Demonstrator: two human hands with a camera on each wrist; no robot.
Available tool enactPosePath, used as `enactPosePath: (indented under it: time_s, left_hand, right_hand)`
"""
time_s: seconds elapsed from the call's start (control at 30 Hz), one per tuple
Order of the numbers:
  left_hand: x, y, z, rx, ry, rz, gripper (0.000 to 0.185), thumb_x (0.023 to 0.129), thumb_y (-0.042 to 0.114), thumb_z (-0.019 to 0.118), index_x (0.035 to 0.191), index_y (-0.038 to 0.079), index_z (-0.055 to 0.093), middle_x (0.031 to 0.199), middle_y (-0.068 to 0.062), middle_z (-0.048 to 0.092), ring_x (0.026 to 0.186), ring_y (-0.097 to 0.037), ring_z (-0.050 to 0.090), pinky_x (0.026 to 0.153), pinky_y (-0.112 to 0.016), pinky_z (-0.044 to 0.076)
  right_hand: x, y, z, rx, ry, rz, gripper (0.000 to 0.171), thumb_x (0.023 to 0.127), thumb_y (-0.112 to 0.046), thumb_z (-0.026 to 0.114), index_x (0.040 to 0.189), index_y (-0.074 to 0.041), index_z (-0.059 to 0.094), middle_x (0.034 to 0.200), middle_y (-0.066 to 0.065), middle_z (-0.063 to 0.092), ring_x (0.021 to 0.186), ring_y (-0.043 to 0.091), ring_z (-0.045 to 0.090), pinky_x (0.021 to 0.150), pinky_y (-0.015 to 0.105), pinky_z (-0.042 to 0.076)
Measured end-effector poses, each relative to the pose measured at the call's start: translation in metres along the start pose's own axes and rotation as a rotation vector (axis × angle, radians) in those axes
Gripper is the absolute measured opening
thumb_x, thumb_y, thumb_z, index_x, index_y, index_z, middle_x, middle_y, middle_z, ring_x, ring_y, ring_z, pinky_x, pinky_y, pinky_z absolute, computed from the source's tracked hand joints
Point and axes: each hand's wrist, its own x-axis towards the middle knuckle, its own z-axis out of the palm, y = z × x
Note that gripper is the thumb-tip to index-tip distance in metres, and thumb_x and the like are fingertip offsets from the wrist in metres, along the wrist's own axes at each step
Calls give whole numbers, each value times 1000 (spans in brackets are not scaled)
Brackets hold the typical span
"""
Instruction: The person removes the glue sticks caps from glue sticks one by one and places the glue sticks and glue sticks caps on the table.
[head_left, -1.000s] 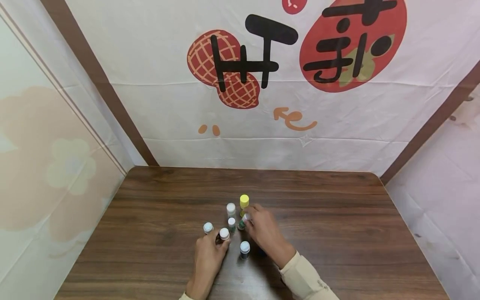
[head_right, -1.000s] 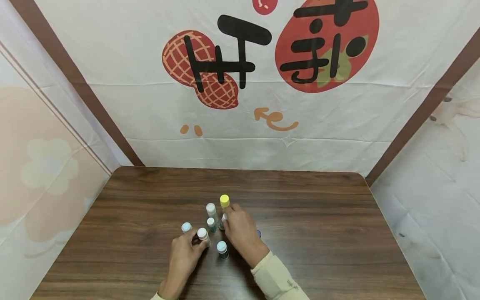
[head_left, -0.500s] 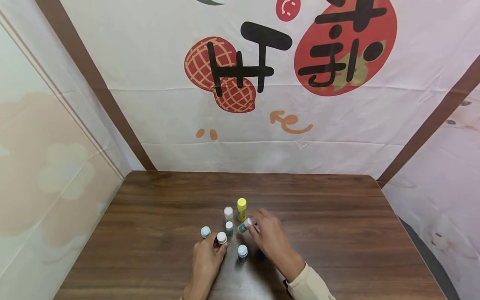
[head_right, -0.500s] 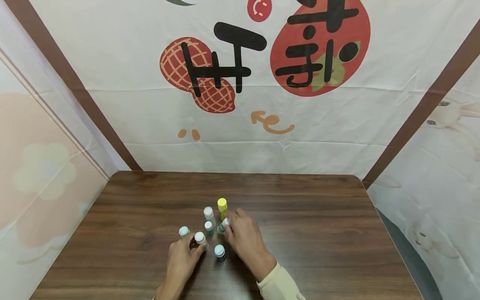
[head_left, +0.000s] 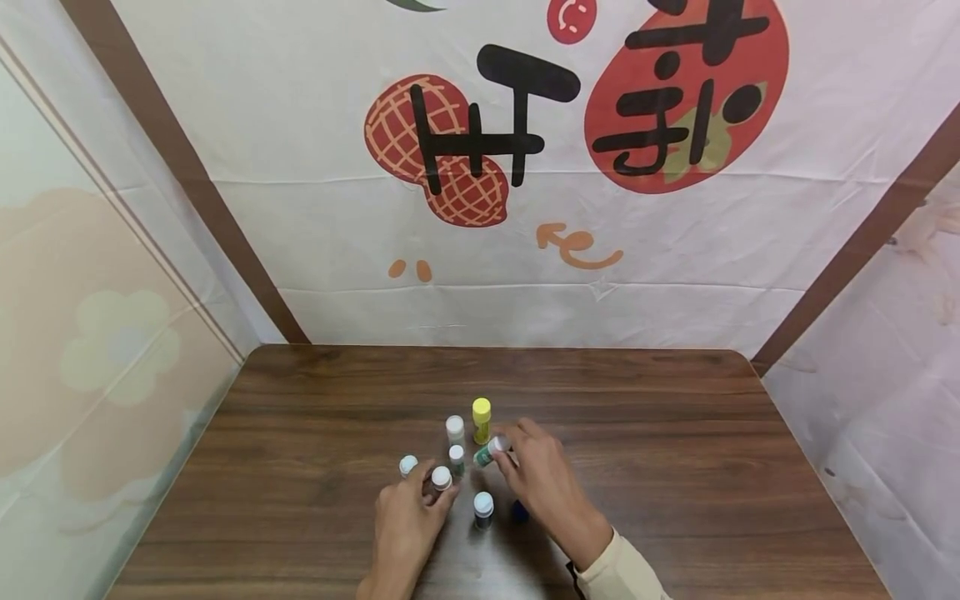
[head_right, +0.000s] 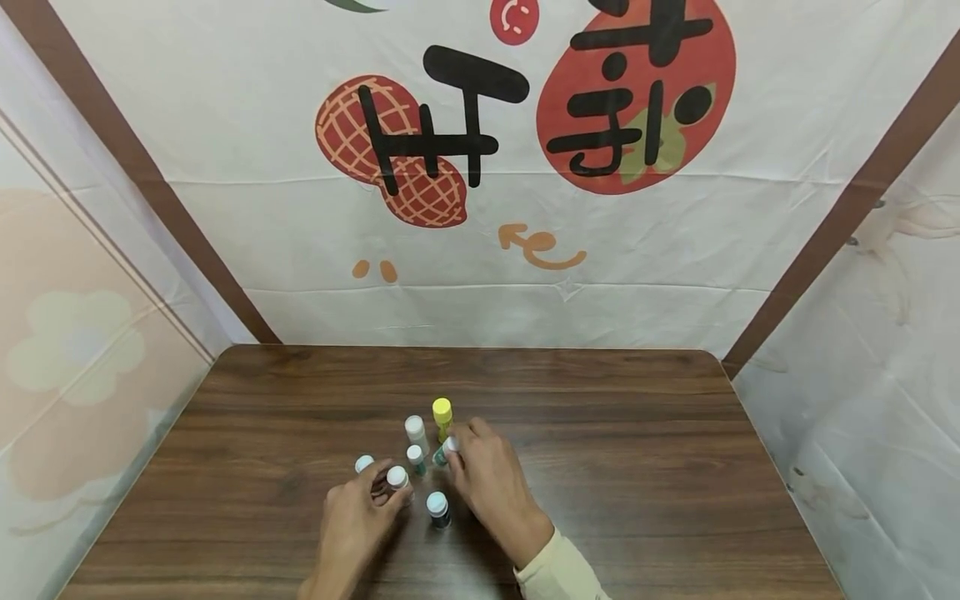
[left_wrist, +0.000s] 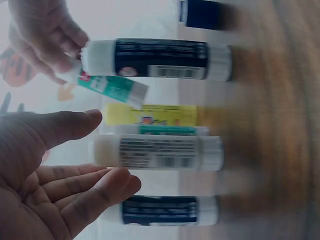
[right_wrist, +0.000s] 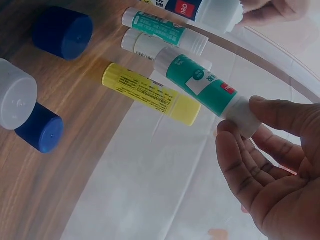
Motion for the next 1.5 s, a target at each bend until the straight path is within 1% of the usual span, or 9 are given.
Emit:
enactPosePath:
  time_s: [0.2, 0.37, 0.43, 0.6, 0.77, 0.93, 1.1, 1.33, 1.5]
  left_hand:
    - [2, 12, -13, 7, 46, 45, 44, 66, 20, 88, 101, 0, 70, 77, -12, 71, 64, -22, 68, 57, -39, 52]
    - [8, 20, -17, 26, 83, 67, 46, 66, 24, 88, 103, 2, 71, 77, -11, 72, 65, -22, 69, 57, -41, 52]
    - [10, 22, -17, 40, 95, 92, 46, 66, 25, 89, 102, 3, 71, 73, -9, 71, 60, -20, 66, 55, -40, 51]
    - [15, 26, -14, 54, 156, 206, 44, 62, 25, 90, 99, 7, 73, 72, -5, 69, 56, -21, 63, 50, -40, 47]
    - [20, 31, -10, 35, 215, 300, 44, 58, 26, 91, 95, 10, 74, 82, -5, 73, 66, -23, 69, 53, -40, 51]
    - [23, 36, -4, -2, 213, 376, 41, 57, 24, 90, 92, 9, 75, 89, -6, 74, 77, -21, 71, 58, -35, 55]
    - [25, 40, 0, -33, 197, 385, 40, 58, 24, 90, 91, 8, 76, 89, -7, 74, 77, -21, 71, 58, -34, 56]
    - [25, 43, 5, -9, 222, 391, 45, 55, 22, 93, 95, 10, 76, 91, -4, 74, 79, -19, 71, 57, -34, 54]
    - [26, 42, 8, -12, 237, 406, 42, 56, 14, 93, 94, 9, 76, 88, -5, 74, 73, -20, 71, 53, -35, 53]
  right_hand:
    - [2, 0, -2, 9, 24, -11, 26, 79, -13, 79, 101, -2, 70, 85, 5, 62, 65, 13, 59, 55, 24, 49]
    - [5, 0, -5, 6, 43, -4, 25, 79, -14, 79, 98, -1, 70, 80, 5, 59, 62, 12, 55, 55, 25, 48]
    - [7, 0, -6, 9, 43, 5, 25, 79, -15, 79, 99, -2, 70, 80, 5, 59, 62, 12, 54, 54, 25, 47]
    - [9, 0, -8, 29, 58, 4, 26, 80, -15, 78, 101, -1, 70, 82, 4, 60, 62, 12, 56, 54, 23, 47]
    - [10, 0, -12, 59, 85, -5, 26, 78, -12, 80, 100, -1, 71, 84, 3, 60, 65, 14, 60, 57, 22, 50]
    - [8, -2, -15, 123, 78, 18, 26, 77, -12, 81, 99, -2, 70, 87, 2, 62, 70, 12, 63, 60, 22, 52]
    - [7, -5, -18, 217, 64, 51, 24, 79, -13, 80, 98, -4, 69, 87, 0, 62, 73, 11, 64, 62, 21, 53]
    - [6, -8, -19, 306, 74, 83, 21, 77, -10, 81, 95, -6, 69, 85, -2, 62, 72, 8, 64, 62, 24, 56]
    - [7, -11, -21, 337, 71, 124, 21, 77, -11, 81, 94, -6, 70, 84, 0, 62, 69, 6, 64, 61, 18, 53]
